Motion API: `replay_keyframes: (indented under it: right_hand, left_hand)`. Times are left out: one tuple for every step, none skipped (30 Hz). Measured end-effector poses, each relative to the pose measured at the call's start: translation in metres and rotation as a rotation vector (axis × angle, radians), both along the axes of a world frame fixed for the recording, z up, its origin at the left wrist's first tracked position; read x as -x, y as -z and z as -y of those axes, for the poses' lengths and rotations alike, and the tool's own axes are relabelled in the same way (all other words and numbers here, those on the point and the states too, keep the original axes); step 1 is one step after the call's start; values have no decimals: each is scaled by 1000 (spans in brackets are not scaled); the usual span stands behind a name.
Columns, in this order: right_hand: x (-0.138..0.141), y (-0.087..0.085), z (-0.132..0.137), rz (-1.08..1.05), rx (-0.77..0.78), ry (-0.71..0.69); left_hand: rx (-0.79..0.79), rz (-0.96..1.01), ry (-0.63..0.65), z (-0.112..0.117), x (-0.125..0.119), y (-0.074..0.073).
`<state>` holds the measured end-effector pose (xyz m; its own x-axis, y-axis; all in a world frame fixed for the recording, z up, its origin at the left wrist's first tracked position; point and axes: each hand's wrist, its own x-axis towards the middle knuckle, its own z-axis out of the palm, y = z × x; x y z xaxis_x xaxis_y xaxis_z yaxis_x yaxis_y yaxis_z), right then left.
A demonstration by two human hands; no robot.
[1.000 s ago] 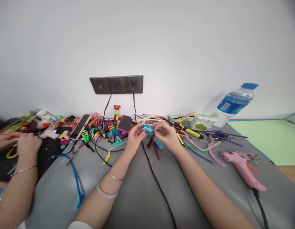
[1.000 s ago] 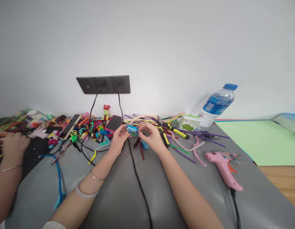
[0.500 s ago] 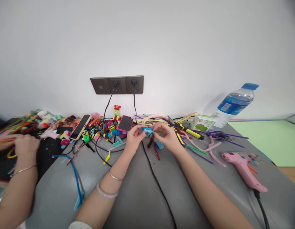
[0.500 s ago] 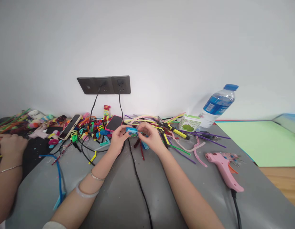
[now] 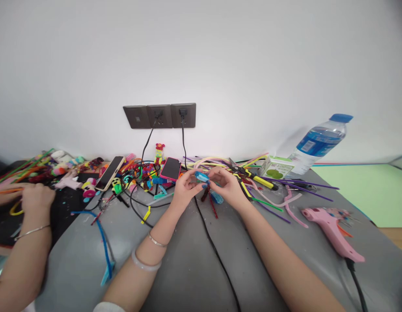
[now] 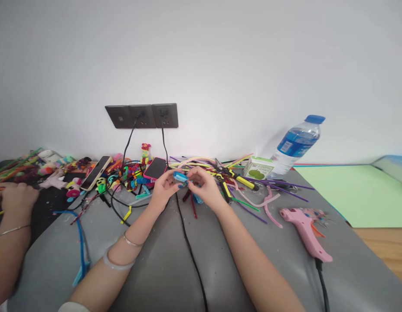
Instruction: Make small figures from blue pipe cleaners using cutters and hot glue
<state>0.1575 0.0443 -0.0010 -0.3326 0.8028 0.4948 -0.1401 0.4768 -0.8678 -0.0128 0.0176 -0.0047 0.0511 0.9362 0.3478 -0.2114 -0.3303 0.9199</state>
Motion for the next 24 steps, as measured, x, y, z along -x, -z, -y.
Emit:
replay_keyframes:
  right_hand:
    - [0,1,0,-11,11,2]
    - [0,1,-1,-22,23,5]
    - [0,2,-1,-32,37,8]
    - [0,2,-2,-42,53,9]
    - [0,2,-2,-52,74,7]
    - [0,2,-2,-60,98,3]
    - [-1,1,-3,-65,123,-2]
    - [-1,0,-3,-67,147,-6]
    - [-2,-1,-3,-68,168,-9]
    - [-2,-2,-3,-71,184,-8]
    - [-2,-2,-4,-78,197,-5]
    - [-3,-2,-4,-86,207,-1]
    - [-3,-2,-5,-94,216,1]
    - [-3,-2,-5,-101,227,0]
    - [-3,-2,-5,-105,242,-6]
    - [-2,-2,-6,-110,261,-15]
    - [-2,-2,-6,-118,283,-27]
    - [-2,-2,-6,-130,307,-40]
    - [-2,-2,-5,-143,334,-53]
    - [-2,-3,-5,-157,362,-64]
    - [-2,-3,-5,-172,390,-73]
    - [-2,-4,-4,-187,417,-79]
    - [-3,-5,-4,-202,444,-84]
    - [-3,-5,-3,-218,468,-89]
  left_hand:
    - [7,9,2,0,0,0]
    - [17,24,1,0,-1,1]
    - [29,45,-3,-1,-1,2]
    - [42,69,-12,-1,-2,3]
    - [57,92,-24,-2,-2,4]
    - [72,109,-41,-2,-3,5]
    - [85,118,-65,-2,-3,5]
    - [94,119,-93,-3,-3,5]
    - [96,117,-126,-3,-2,5]
    - [94,112,-159,-3,-2,4]
    - [90,108,-190,-4,-1,4]
    - [86,105,-214,-4,0,3]
    - [86,101,-231,-4,0,3]
    - [92,97,-240,-4,1,3]
    - [104,90,-243,-4,1,3]
    - [119,83,-243,-4,1,3]
    - [134,79,-243,-4,1,4]
    - [144,77,-241,-3,0,4]
    - [148,76,-240,-3,0,4]
    - [145,75,-238,-3,0,4]
    - [139,71,-234,-2,0,4]
    - [132,66,-229,-2,0,4]
    - [126,60,-223,-2,0,3]
    - [123,53,-218,-2,0,3]
